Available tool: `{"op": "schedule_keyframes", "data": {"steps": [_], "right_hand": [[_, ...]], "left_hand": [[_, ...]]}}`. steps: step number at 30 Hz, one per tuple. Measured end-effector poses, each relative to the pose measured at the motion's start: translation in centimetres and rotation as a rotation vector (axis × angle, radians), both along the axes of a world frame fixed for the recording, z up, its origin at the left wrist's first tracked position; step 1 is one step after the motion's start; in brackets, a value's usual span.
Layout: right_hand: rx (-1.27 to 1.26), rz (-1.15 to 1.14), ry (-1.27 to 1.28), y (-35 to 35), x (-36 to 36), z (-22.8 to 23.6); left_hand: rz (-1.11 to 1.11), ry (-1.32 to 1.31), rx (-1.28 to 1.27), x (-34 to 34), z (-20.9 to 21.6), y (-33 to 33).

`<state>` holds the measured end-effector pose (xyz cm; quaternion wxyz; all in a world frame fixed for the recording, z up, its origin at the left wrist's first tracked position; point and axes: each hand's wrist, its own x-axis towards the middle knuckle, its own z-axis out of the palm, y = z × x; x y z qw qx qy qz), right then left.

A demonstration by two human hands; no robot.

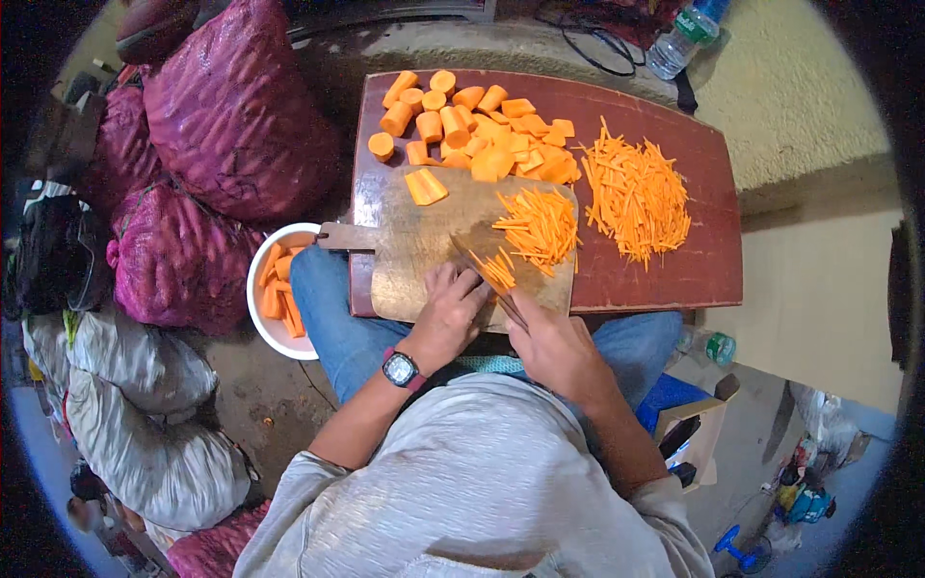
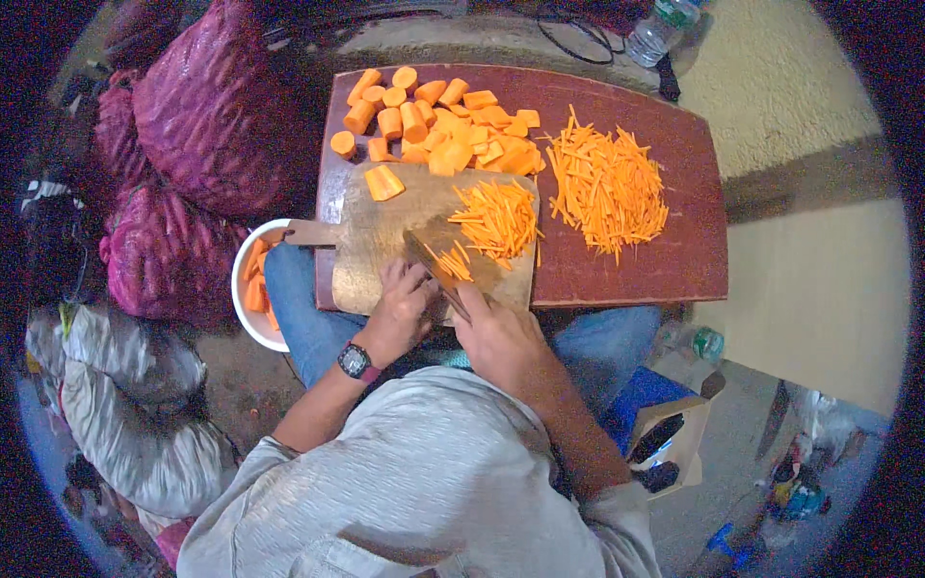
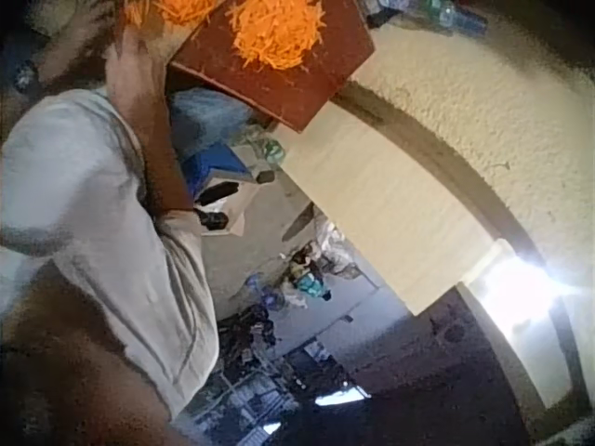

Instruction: The person cuts carrots into thin strips on a wooden board using a knife, occasionally moving the sliced pieces into a pile on the table. They then use a multi-blade slicer to continue shredding the carrots before returning to the knife to finish slicing.

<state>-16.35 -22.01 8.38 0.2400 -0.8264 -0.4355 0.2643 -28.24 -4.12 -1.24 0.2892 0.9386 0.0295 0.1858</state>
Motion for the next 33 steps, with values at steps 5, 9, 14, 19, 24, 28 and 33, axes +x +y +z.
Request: {"op": "schedule_keyframes", "data": {"steps": [5, 9, 14, 19, 24, 28, 33], "right_hand": [[-0.052, -0.028, 0.111, -0.9, -0.6, 1.7], [-0.03, 0.014, 0.007, 0.4, 0.0, 0.5], [-0.058, 0.004, 0.096, -1.1, -0.8, 1.7], [0.032, 0.044, -0.015, 0.1, -0.6, 0.1], [-0.085, 0.011, 0.115, -0.8, -0.9, 1.6], [0.014, 0.029, 0.016, -0.1, -0.7, 0.2], [-0.072, 0.016, 0.071, -0.8, -0.9, 0.4]], "left_hand": [[0.005, -0.026, 0.014, -0.5, -0.4, 0.2], [0.021, 0.01, -0.009, -0.3, 0.0, 0.0], [0.036, -0.007, 0.011, -0.8, -0.9, 0.2], [0.032, -0.066, -0.002, -0.2, -0.9, 0.0], [0.036, -0.063, 0.03, -0.5, -0.8, 0.0], [0.046, -0.054, 0.043, -0.5, -0.9, -0.2], [0.031, -0.087, 0.059, -0.5, -1.2, 0.0]]}}
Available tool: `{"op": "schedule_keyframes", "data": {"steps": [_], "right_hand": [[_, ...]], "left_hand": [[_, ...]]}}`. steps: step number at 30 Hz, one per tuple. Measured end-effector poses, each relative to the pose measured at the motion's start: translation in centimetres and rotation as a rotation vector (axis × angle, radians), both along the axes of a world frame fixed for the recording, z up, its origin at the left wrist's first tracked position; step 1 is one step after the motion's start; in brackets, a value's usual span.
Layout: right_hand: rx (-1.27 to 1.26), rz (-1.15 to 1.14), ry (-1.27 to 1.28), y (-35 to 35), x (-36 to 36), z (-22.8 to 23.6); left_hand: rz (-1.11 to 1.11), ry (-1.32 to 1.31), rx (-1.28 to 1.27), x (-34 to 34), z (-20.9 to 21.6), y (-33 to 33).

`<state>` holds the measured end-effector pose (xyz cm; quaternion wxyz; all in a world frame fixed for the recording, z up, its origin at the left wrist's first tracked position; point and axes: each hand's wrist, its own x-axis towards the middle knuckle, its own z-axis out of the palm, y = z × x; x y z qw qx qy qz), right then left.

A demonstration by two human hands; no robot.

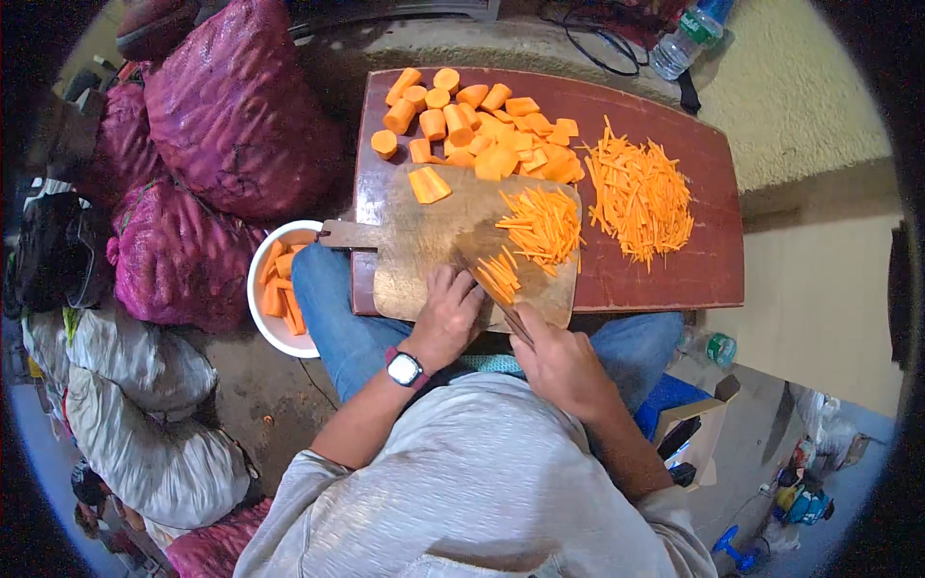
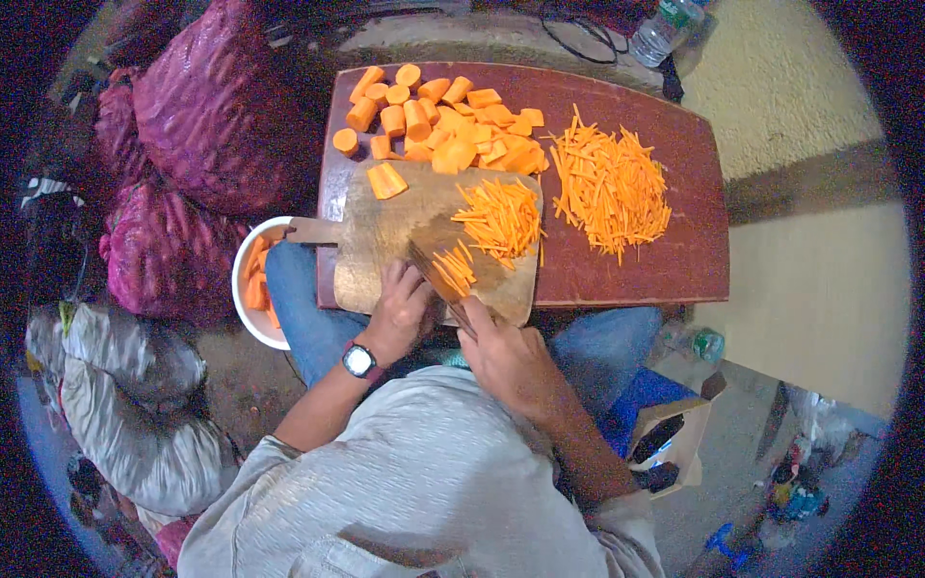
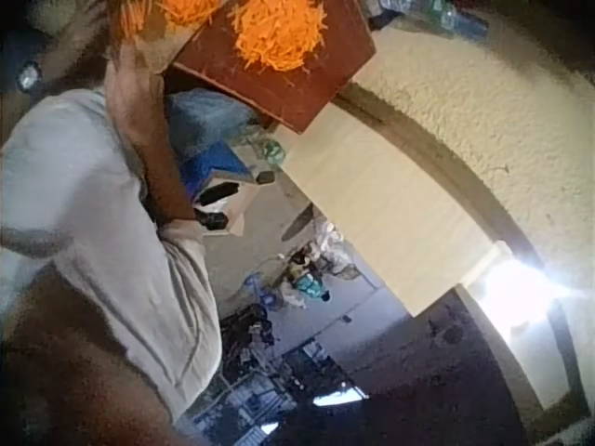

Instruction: The person cuts carrots into thin strips on a wooden board using a knife, occasionally moving the sliced pieces into a pile on the table. They then use a multi-blade slicer to continue shredding the carrots before returning to the knife to finish slicing.

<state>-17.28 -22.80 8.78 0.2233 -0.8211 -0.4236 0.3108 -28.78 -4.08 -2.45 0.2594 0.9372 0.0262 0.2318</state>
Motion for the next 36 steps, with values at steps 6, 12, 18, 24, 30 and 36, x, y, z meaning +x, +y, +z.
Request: {"op": "schedule_keyframes", "data": {"steps": [6, 12, 18, 24, 30, 36], "right_hand": [[0.062, 0.008, -0.039, 0.4, -0.2, 0.6], [0.102, -0.01, -0.018, 1.2, 0.2, -0.6], [0.033, -0.057, 0.012, 0.2, -0.6, -0.4], [-0.045, -0.063, 0.079, 0.8, -0.4, 1.0], [0.079, -0.039, 0.014, 1.4, 0.0, -0.5], [0.03, -0.097, 0.032, 0.3, -0.9, -0.2]], "left_hand": [[0.019, -0.015, -0.004, 0.0, -0.1, -0.1], [-0.001, -0.042, -0.034, 0.4, 0.1, -0.1], [-0.015, -0.06, -0.062, 0.2, 0.1, -0.2], [0.0, -0.056, -0.059, 0.0, -0.9, 0.0], [0.002, -0.052, -0.036, 0.3, -0.2, -0.2], [0.023, -0.117, -0.034, 0.4, 0.3, -0.3]]}}
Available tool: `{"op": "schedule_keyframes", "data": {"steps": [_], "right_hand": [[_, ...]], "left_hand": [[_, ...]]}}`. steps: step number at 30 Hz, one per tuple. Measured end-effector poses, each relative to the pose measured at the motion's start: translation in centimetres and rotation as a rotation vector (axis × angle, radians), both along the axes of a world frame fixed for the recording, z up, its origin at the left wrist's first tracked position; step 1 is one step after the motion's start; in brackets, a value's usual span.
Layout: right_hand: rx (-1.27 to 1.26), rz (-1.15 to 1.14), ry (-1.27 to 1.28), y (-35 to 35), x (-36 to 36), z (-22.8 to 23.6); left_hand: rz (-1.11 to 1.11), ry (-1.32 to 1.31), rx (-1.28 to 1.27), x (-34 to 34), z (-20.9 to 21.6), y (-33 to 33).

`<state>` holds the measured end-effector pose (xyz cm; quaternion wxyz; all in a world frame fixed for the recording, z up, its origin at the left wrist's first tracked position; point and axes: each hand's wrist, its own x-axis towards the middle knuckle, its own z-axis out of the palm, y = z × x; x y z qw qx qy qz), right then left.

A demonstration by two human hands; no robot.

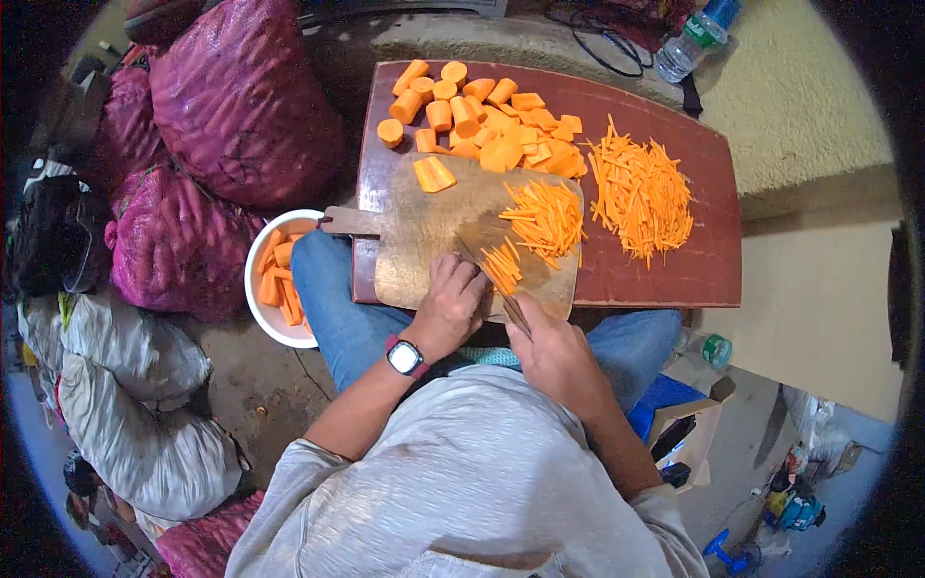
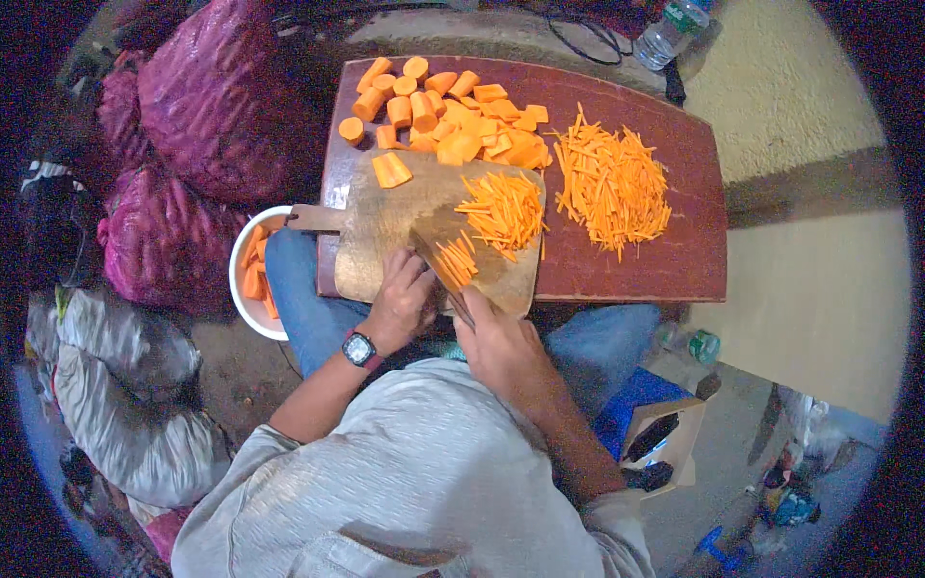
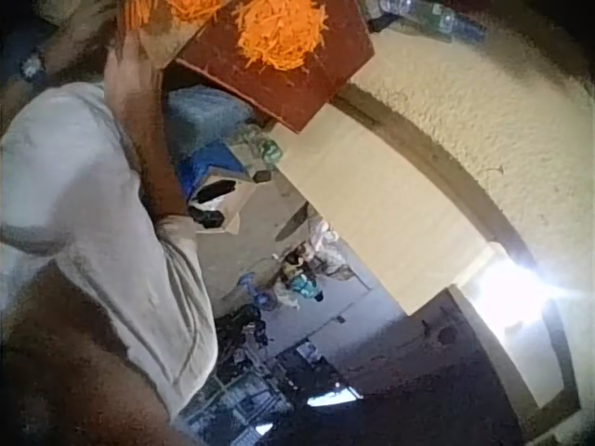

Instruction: The person cuts carrots into thin strips on a wooden board using a knife, occasionally moving the sliced pieces into a pile on the table. They then use a multi-blade slicer to continue shredding the carrots before returning to the knife to finish slicing.

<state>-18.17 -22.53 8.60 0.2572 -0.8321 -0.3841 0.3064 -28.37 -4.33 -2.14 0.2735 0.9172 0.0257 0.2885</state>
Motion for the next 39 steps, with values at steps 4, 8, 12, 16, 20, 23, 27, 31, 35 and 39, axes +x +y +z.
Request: {"op": "schedule_keyframes", "data": {"steps": [4, 8, 12, 16, 20, 23, 27, 31, 35, 39], "right_hand": [[0.018, 0.011, 0.021, 0.7, 0.4, 0.6], [0.022, -0.021, 0.035, 0.3, -0.2, -0.1], [0.037, 0.007, 0.02, 1.2, 0.2, 0.1], [0.104, -0.006, -0.001, 0.1, -0.2, -0.6], [0.023, -0.022, 0.032, 1.6, 0.3, 0.8], [0.064, -0.023, 0.034, -0.1, -0.4, 0.5], [-0.013, -0.085, 0.057, 0.7, -0.2, 0.2], [0.059, -0.034, 0.065, -0.3, -0.4, 0.0], [-0.011, -0.031, 0.013, 0.9, -0.1, -0.2], [0.103, 0.012, 0.033, 0.8, 0.0, -0.2]], "left_hand": [[-0.004, 0.022, -0.005, -0.1, 0.0, 0.0], [-0.001, 0.044, -0.018, 0.0, 0.6, -0.2], [0.002, 0.08, -0.019, -0.2, 0.0, 0.1], [0.005, 0.038, -0.025, 0.0, 0.3, -0.1], [0.018, 0.047, -0.025, -0.2, 0.0, 0.0], [-0.003, 0.054, -0.031, -0.1, 0.1, -0.1], [0.005, 0.049, -0.025, -0.1, -0.4, -0.2], [-0.002, 0.044, -0.021, -0.2, -0.5, -0.1], [0.031, 0.042, 0.0, 0.0, -1.0, -0.4], [0.028, 0.054, -0.036, -0.4, -0.8, -0.2]]}}
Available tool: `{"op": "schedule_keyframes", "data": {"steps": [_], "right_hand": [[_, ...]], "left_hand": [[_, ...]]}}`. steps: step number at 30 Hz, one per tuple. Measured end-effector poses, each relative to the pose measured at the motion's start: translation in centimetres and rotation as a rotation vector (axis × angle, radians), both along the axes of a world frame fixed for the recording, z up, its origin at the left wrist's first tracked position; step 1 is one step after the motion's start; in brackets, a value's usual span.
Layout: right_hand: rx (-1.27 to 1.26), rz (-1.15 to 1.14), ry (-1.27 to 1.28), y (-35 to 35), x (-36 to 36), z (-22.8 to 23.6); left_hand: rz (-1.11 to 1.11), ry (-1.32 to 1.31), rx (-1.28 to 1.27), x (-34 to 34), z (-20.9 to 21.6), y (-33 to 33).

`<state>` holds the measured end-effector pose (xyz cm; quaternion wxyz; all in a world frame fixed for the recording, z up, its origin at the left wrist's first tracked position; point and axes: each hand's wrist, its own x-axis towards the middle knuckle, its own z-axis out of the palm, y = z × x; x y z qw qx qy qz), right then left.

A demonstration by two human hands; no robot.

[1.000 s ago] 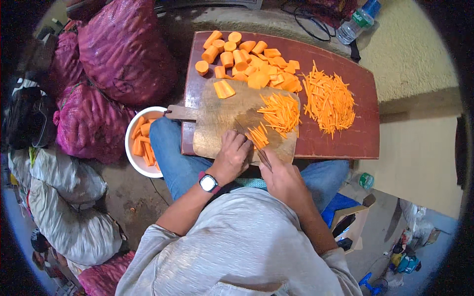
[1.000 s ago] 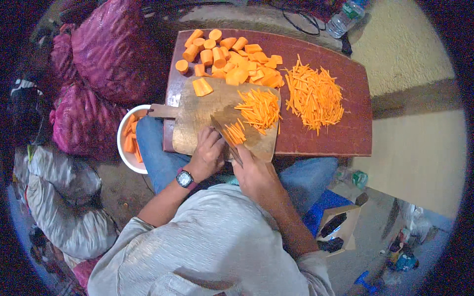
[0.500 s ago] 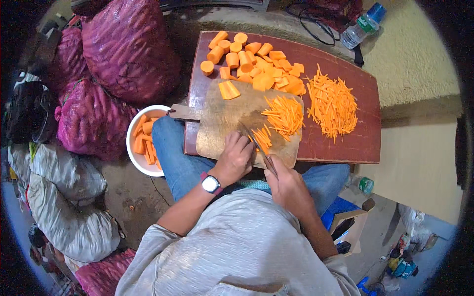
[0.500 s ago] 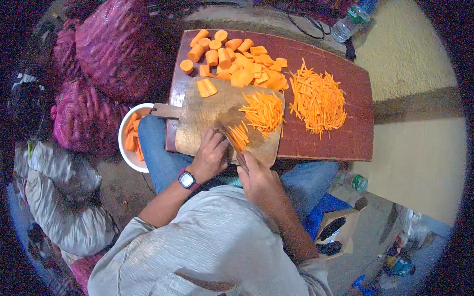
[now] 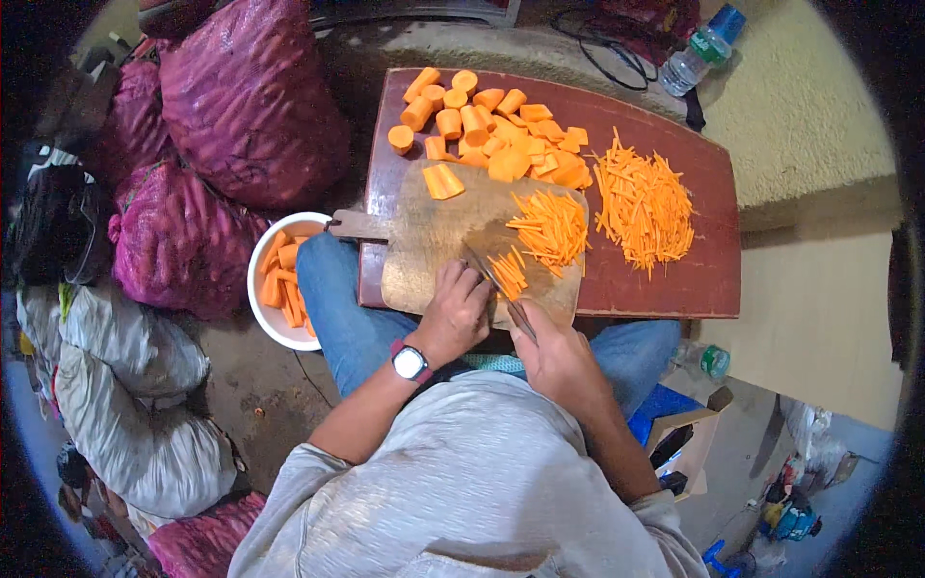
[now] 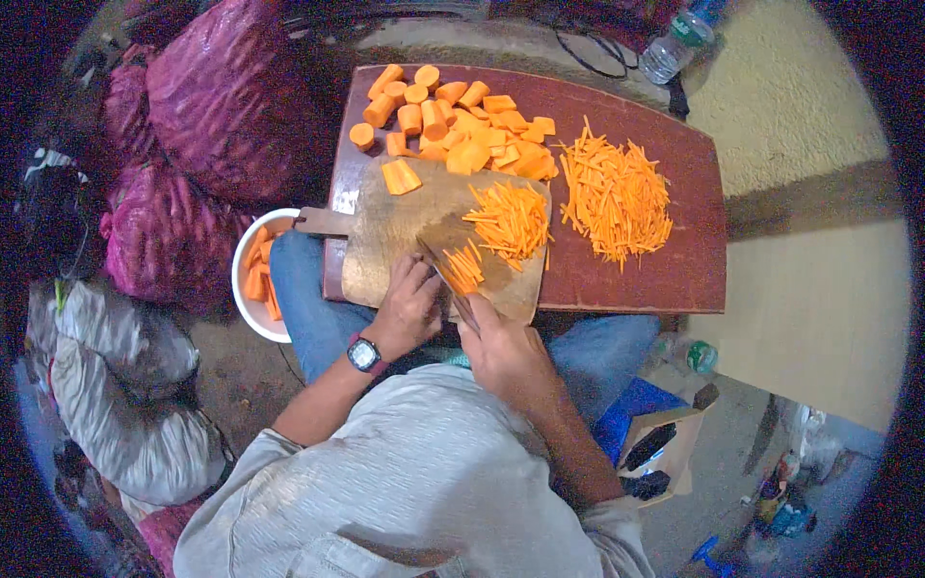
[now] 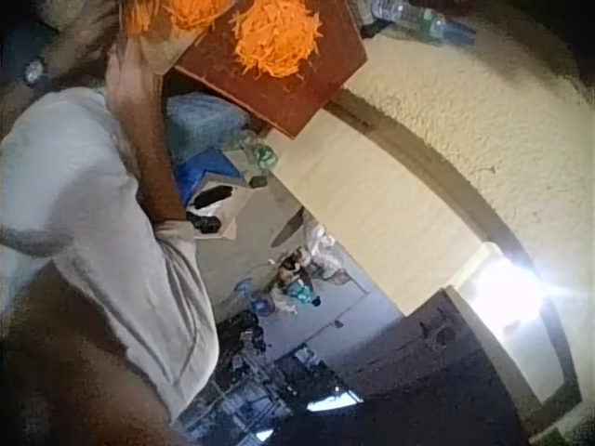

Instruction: The person cuts carrots into thin strips on a wooden board using a knife, occasionally moving the sliced pieces into a pile on the table. They then use a multi-blade slicer to continue shredding the carrots before returning to the knife to finish slicing.

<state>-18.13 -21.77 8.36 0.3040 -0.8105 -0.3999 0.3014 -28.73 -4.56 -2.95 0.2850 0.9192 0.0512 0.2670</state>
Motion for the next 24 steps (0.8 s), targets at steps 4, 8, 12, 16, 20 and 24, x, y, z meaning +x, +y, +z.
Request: {"op": "schedule_keyframes", "data": {"steps": [4, 8, 12, 16, 20, 24], "right_hand": [[-0.089, -0.003, -0.014, 1.1, 0.6, 0.1], [0.103, -0.088, 0.0, 0.5, 1.8, -0.3], [0.148, -0.11, 0.006, -0.9, 2.5, 0.3], [0.074, -0.058, 0.03, -1.9, 0.8, 0.7], [0.058, -0.035, 0.055, -2.5, 0.7, -0.4], [0.059, -0.019, -0.047, -2.7, 3.5, -1.7]], "left_hand": [[0.013, -0.044, -0.022, 0.3, 0.3, 0.0], [0.017, -0.068, -0.056, 0.2, -0.6, 0.1], [0.05, -0.105, -0.039, 0.5, 0.3, 0.0], [0.094, -0.16, -0.147, 0.4, 0.4, 0.1], [0.091, -0.168, -0.172, 0.3, 0.2, 0.2], [0.116, -0.147, -0.102, 0.4, 1.0, 0.1]]}}
